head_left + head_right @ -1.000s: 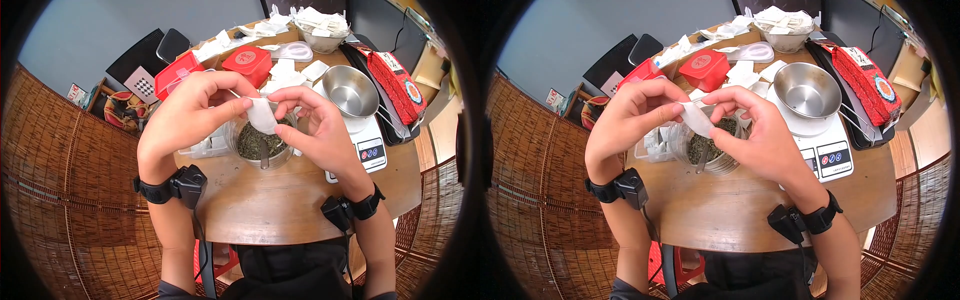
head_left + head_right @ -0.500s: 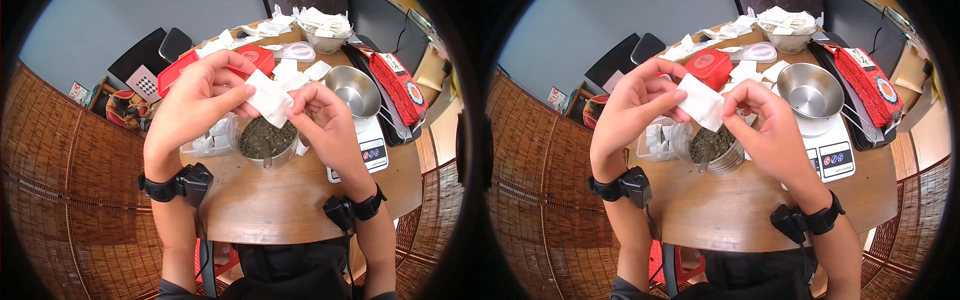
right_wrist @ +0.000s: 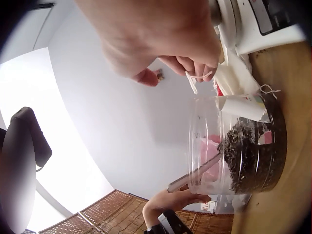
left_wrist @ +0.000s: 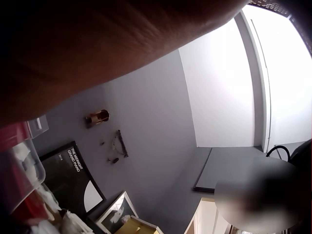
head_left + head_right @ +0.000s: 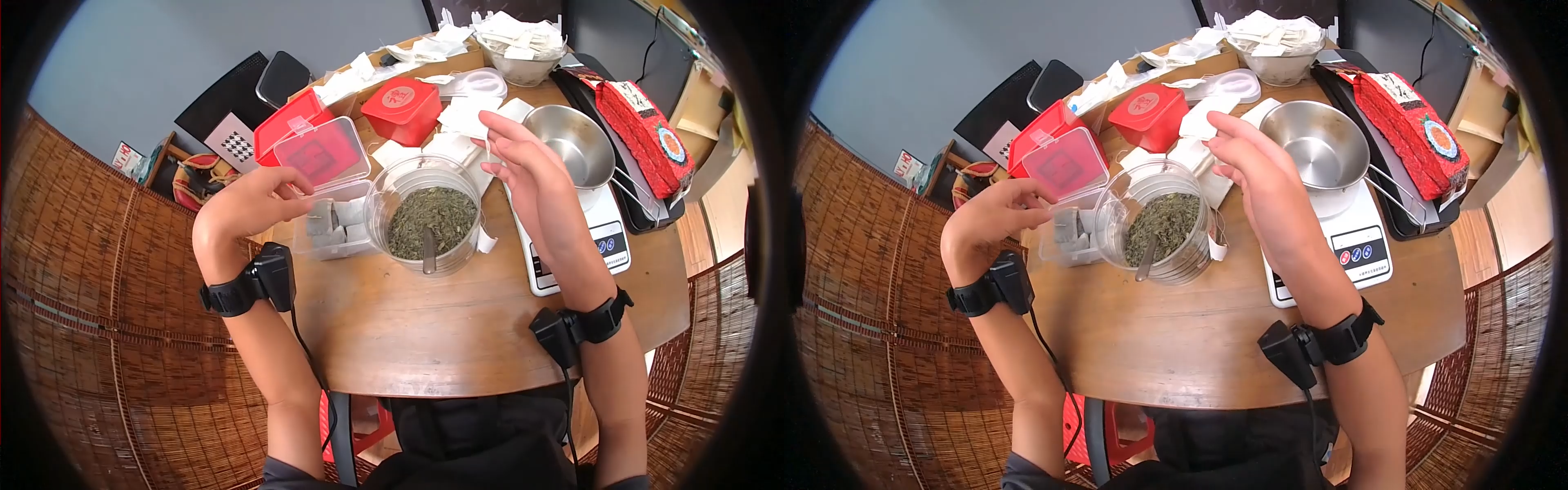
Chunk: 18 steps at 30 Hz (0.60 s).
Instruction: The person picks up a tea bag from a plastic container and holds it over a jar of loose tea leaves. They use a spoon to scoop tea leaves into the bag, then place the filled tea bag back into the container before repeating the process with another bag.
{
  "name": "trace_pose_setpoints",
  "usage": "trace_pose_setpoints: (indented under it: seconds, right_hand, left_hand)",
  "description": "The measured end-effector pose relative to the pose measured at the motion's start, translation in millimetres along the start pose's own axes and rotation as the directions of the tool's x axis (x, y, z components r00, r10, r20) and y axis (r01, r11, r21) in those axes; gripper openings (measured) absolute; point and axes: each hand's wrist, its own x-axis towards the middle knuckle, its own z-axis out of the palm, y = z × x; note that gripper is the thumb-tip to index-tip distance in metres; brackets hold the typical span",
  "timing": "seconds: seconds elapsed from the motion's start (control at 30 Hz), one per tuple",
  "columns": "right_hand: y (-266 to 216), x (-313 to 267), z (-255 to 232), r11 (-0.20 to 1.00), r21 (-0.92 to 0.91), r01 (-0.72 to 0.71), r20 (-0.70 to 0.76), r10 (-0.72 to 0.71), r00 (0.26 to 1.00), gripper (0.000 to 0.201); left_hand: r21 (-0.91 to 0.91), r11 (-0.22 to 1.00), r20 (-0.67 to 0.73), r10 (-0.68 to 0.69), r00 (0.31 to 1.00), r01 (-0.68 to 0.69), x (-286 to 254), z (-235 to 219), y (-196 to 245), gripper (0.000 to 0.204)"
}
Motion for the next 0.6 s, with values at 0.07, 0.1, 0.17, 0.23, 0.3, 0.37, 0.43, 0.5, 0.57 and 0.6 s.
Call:
trace_pose_setpoints:
  seconds: [0.07, 0.1, 0.17, 0.23, 0.3, 0.37, 0.43, 0.5, 0.57, 0.6]
  right_hand:
    - [1, 0, 1, 1.000, 0.014, -0.025, 0.008, 0.025, 1.000, 0.066]
    - [1, -2, 4, 0.997, 0.025, -0.071, -0.016, 0.071, 0.997, 0.068]
    - [0, -4, 6, 0.993, 0.039, -0.115, -0.038, 0.116, 0.993, 0.069]
    - [-2, -6, 5, 0.988, -0.101, -0.120, 0.005, 0.121, 0.993, 0.068]
    - [-5, -7, 10, 0.984, -0.119, -0.131, 0.005, 0.132, 0.991, 0.062]
    - [-6, -8, 10, 0.980, -0.137, -0.141, 0.003, 0.143, 0.990, 0.056]
    - [-6, -8, 7, 0.973, -0.163, -0.164, -0.014, 0.164, 0.986, 0.064]
    - [-7, -9, 11, 0.970, -0.160, -0.185, -0.029, 0.182, 0.983, 0.063]
    - [-6, -12, 13, 0.967, -0.154, -0.204, -0.048, 0.199, 0.979, 0.062]
    - [-5, -13, 13, 0.948, -0.265, -0.176, -0.063, 0.165, 0.984, 0.062]
  left_hand:
    - [0.015, 0.997, -0.008, 0.071, 0.997, -0.071, 2, -2, -4, 0.033]
    - [0.015, 0.997, -0.012, 0.070, 0.998, -0.069, 5, -1, -5, 0.033]
    - [0.080, 0.995, 0.041, 0.055, 0.998, -0.059, 10, 2, 0, 0.036]
    - [0.101, 0.995, 0.040, -0.010, 0.999, 0.006, 12, 5, 7, 0.039]
    - [0.135, 0.991, 0.078, -0.021, 0.997, 0.010, 14, 5, 9, 0.041]
    - [0.133, 0.991, 0.074, -0.032, 0.997, 0.022, 13, 6, 11, 0.044]
    - [0.130, 0.991, 0.070, -0.046, 0.996, 0.036, 12, 7, 12, 0.047]
    - [0.128, 0.992, 0.054, -0.017, 0.998, 0.010, 9, 6, 14, 0.053]
    - [0.102, 0.994, 0.053, -0.030, 0.998, 0.025, 6, 7, 17, 0.056]
    - [0.076, 0.996, 0.052, -0.044, 0.998, 0.039, 5, 8, 18, 0.059]
